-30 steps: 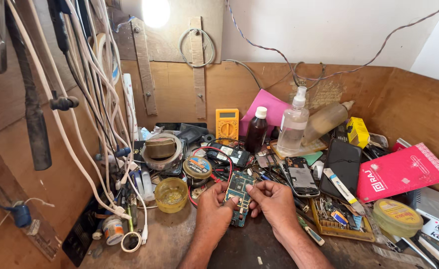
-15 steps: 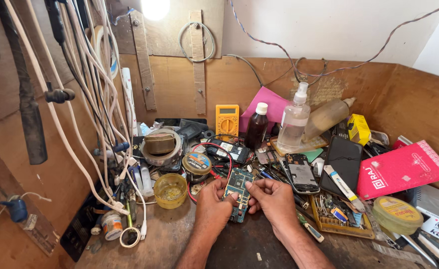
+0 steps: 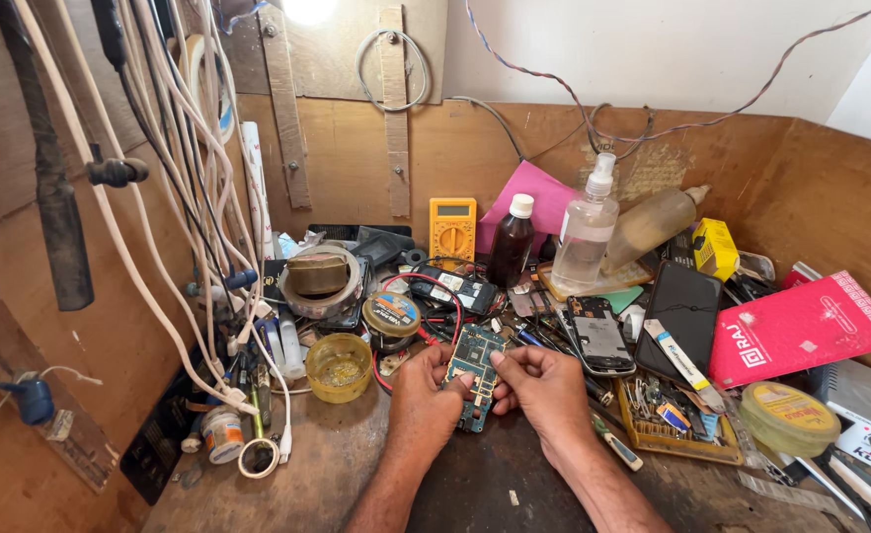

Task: The person works on a small circuit board at a cluttered workbench. They use a multimeter to test points on the board, then use a soldering iron to apply heat to specific components. The person repeatedly handles the board and tools throughout the clip.

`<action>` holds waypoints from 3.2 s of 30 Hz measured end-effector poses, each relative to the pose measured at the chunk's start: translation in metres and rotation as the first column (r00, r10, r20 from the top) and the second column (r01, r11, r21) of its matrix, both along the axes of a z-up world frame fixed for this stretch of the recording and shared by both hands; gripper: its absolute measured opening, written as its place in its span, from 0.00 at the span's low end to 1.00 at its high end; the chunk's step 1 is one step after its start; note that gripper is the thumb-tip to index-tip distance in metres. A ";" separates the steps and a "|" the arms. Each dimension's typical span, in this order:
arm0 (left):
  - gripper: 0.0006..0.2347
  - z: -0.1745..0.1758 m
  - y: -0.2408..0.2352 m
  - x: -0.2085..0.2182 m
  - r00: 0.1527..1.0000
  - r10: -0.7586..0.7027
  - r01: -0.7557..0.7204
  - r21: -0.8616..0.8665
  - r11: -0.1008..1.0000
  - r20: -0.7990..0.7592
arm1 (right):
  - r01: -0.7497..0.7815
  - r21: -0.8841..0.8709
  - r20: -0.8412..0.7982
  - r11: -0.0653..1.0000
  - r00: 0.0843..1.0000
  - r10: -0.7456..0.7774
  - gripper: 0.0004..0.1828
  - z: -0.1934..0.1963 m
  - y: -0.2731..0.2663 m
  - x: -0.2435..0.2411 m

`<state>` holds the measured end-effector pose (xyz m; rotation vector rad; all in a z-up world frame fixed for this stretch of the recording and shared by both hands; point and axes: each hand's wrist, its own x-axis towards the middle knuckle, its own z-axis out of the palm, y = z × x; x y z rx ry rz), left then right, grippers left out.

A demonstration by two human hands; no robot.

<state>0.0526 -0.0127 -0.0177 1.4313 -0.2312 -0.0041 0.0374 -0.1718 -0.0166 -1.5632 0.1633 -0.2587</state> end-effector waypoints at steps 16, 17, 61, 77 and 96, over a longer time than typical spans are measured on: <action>0.13 -0.007 0.012 0.005 0.994 -0.077 0.051 -0.307 0.950 -0.072 | -0.072 0.035 0.045 0.997 0.996 0.070 0.15 0.003 0.003 -0.016; 0.14 -0.009 0.012 0.006 0.994 -0.085 0.056 -0.338 0.939 -0.071 | -0.066 0.009 0.043 0.998 0.997 0.066 0.15 0.002 0.004 -0.016; 0.18 0.062 0.027 0.004 0.614 0.330 -0.712 0.323 0.624 0.716 | 0.298 -0.789 0.243 0.537 0.954 -0.173 0.36 0.026 0.023 -0.064; 0.24 0.088 0.071 0.036 0.728 0.137 -0.631 0.579 0.517 0.671 | 0.312 -0.746 0.260 0.588 0.950 -0.174 0.27 0.031 0.015 -0.065; 0.18 0.039 0.115 -0.022 0.683 -0.023 -0.690 0.655 0.307 0.730 | 0.232 -0.802 0.162 0.551 0.971 -0.173 0.21 0.028 0.016 -0.066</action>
